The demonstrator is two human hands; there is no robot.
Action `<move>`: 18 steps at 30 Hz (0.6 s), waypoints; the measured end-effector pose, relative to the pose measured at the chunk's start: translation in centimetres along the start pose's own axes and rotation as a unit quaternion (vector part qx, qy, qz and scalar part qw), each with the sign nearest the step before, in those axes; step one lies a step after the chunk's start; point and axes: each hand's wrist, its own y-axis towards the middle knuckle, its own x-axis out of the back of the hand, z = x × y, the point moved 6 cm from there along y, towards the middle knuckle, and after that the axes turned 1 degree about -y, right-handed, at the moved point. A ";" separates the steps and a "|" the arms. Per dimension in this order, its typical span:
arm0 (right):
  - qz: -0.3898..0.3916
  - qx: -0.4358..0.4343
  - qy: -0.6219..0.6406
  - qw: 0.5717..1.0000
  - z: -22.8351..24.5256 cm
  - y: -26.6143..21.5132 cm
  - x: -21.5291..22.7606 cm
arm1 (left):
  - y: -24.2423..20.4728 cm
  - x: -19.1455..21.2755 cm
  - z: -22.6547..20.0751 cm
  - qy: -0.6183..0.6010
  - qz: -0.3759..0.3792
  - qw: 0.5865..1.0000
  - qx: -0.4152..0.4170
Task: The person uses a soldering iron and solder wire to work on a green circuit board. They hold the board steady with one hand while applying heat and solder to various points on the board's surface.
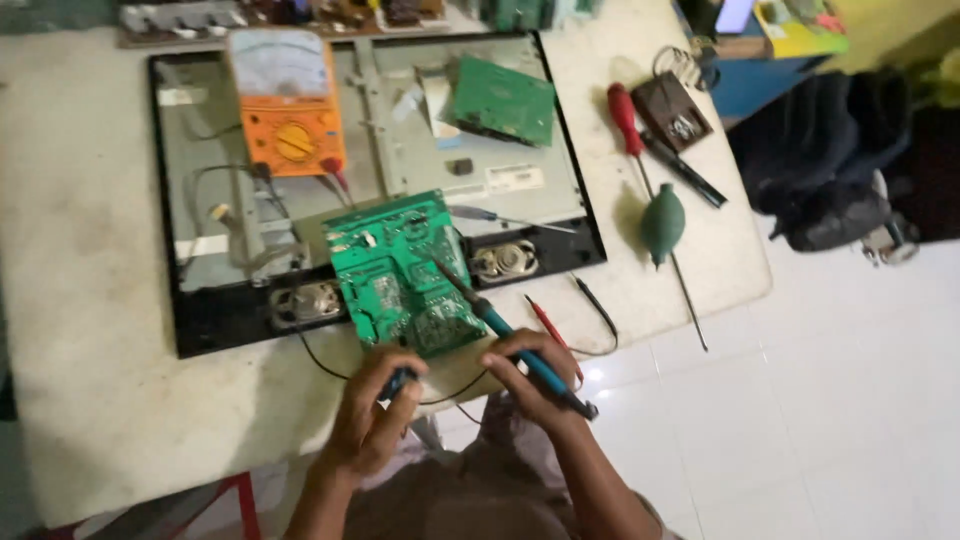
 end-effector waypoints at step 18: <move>-0.093 -0.036 0.218 0.971 -11.1 -3.1 -1.1 | 0.4 3.8 4.7 0.321 -0.291 0.851 -0.295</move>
